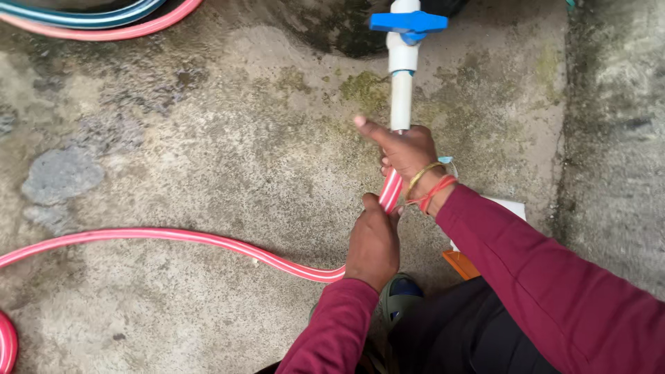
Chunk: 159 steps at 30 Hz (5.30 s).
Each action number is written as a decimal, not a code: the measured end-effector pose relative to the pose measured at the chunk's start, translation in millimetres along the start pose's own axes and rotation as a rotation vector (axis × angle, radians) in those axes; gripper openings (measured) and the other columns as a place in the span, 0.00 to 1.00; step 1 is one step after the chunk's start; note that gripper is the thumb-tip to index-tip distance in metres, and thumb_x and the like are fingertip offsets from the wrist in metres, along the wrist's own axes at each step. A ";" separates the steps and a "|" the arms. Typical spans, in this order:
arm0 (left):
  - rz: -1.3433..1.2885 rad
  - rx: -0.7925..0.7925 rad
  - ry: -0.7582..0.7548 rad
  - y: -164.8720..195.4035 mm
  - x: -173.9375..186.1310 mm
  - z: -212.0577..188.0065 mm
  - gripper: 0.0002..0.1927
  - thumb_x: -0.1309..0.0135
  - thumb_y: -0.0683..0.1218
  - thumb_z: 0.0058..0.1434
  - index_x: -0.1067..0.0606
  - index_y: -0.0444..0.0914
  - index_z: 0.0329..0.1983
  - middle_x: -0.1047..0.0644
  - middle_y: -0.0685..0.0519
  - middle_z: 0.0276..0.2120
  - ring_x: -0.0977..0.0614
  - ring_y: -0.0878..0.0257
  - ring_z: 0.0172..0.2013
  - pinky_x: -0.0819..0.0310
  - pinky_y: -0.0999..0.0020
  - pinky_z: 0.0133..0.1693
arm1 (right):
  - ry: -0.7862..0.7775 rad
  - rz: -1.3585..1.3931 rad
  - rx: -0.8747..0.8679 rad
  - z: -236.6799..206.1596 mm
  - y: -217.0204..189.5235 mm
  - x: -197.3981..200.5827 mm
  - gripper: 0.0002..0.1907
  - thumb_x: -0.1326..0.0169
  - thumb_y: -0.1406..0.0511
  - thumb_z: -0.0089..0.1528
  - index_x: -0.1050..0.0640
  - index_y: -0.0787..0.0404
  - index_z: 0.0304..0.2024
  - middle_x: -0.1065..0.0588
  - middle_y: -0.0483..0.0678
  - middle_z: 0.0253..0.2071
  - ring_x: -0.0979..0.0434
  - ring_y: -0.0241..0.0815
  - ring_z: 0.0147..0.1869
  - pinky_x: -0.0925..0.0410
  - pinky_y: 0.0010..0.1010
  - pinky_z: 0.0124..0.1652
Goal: The person picks up the end of a pink hose from the ground, carries it to a white PVC tap pipe, and pushes and twists the hose end onto the pipe with both hands. They work the hose further onto the fitting, briefly pull it off, reattach it, and press it fully into place.
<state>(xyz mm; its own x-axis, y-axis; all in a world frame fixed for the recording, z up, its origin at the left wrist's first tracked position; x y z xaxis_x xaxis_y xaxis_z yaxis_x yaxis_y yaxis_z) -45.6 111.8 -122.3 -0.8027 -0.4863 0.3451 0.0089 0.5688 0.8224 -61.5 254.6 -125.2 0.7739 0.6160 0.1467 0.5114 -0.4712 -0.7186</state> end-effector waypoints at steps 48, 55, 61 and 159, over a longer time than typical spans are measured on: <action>0.496 -0.024 0.040 57.5 45.5 -16.4 0.13 0.52 0.51 0.68 0.29 0.35 0.37 0.20 0.39 0.25 0.15 0.42 0.27 0.20 0.49 0.29 | -0.052 0.428 -0.226 -34.6 34.9 17.9 0.20 0.55 0.52 0.70 0.25 0.61 0.51 0.29 0.44 0.31 0.29 0.38 0.31 0.30 0.32 0.34; 0.461 -0.033 0.012 60.8 50.2 -12.9 0.13 0.50 0.50 0.66 0.30 0.33 0.38 0.20 0.40 0.24 0.15 0.43 0.27 0.20 0.52 0.26 | -0.106 0.484 -0.230 -31.0 33.0 13.9 0.21 0.55 0.52 0.70 0.26 0.63 0.49 0.29 0.44 0.31 0.29 0.38 0.33 0.30 0.32 0.35; 0.457 -0.025 0.010 63.4 53.1 -11.4 0.13 0.50 0.50 0.66 0.30 0.34 0.37 0.20 0.39 0.24 0.15 0.43 0.27 0.20 0.52 0.26 | -0.103 0.477 -0.228 -29.8 30.0 13.0 0.21 0.55 0.52 0.70 0.25 0.63 0.48 0.29 0.44 0.32 0.29 0.38 0.33 0.30 0.32 0.35; -0.260 0.261 0.211 -71.7 -57.9 102.4 0.18 0.45 0.54 0.61 0.21 0.36 0.45 0.19 0.33 0.37 0.18 0.36 0.44 0.24 0.46 0.46 | -0.364 0.266 0.194 36.4 10.5 -10.5 0.20 0.52 0.85 0.49 0.32 0.59 0.35 0.30 0.46 0.36 0.30 0.38 0.39 0.36 0.28 0.36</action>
<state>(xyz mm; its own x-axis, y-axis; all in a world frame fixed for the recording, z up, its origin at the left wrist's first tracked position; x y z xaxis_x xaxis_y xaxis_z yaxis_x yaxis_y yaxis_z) -60.7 167.1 -247.6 -0.6183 -0.7456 0.2486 -0.3511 0.5450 0.7613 -77.8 266.2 -159.0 0.6697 0.6871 -0.2818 0.2079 -0.5377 -0.8171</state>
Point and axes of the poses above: each hand's wrist, its own z-axis towards the middle knuckle, its own x-axis out of the back of the hand, y = z × x, the point moved 7 cm from there along z, towards the middle knuckle
